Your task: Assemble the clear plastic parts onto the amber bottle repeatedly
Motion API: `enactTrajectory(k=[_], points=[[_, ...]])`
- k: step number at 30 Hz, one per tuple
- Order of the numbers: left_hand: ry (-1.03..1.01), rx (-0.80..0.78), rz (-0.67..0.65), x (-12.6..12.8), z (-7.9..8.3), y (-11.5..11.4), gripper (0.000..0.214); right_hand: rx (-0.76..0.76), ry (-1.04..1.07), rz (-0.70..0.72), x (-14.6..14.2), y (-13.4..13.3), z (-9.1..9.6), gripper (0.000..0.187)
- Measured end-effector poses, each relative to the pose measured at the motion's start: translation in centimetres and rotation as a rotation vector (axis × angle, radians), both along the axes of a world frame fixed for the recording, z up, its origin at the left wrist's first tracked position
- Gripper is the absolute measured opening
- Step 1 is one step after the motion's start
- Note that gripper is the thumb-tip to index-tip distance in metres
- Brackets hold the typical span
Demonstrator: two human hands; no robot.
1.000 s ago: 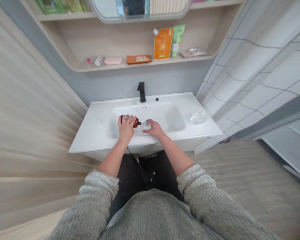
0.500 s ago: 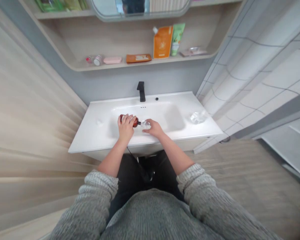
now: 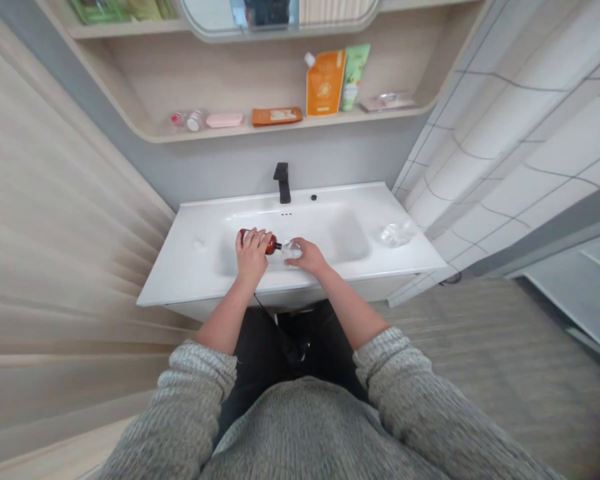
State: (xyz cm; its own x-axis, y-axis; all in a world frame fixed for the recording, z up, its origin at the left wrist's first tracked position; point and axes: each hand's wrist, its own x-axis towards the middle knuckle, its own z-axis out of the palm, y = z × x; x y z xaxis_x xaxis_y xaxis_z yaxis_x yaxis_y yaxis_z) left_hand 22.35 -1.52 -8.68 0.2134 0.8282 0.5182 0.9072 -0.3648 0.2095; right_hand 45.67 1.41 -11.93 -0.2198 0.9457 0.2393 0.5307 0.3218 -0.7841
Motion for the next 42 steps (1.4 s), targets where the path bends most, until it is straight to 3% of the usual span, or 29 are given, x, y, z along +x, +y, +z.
enactTrajectory(k=[23,42], points=[[0.021,0.019,0.018,0.1,0.1,-0.2,0.062,0.008,0.027,0.019,0.1,-0.3,0.4,0.073],[0.032,0.068,-0.003,-0.1,-0.1,0.4,0.06,0.054,0.072,0.011,0.2,0.1,-0.6,0.073]])
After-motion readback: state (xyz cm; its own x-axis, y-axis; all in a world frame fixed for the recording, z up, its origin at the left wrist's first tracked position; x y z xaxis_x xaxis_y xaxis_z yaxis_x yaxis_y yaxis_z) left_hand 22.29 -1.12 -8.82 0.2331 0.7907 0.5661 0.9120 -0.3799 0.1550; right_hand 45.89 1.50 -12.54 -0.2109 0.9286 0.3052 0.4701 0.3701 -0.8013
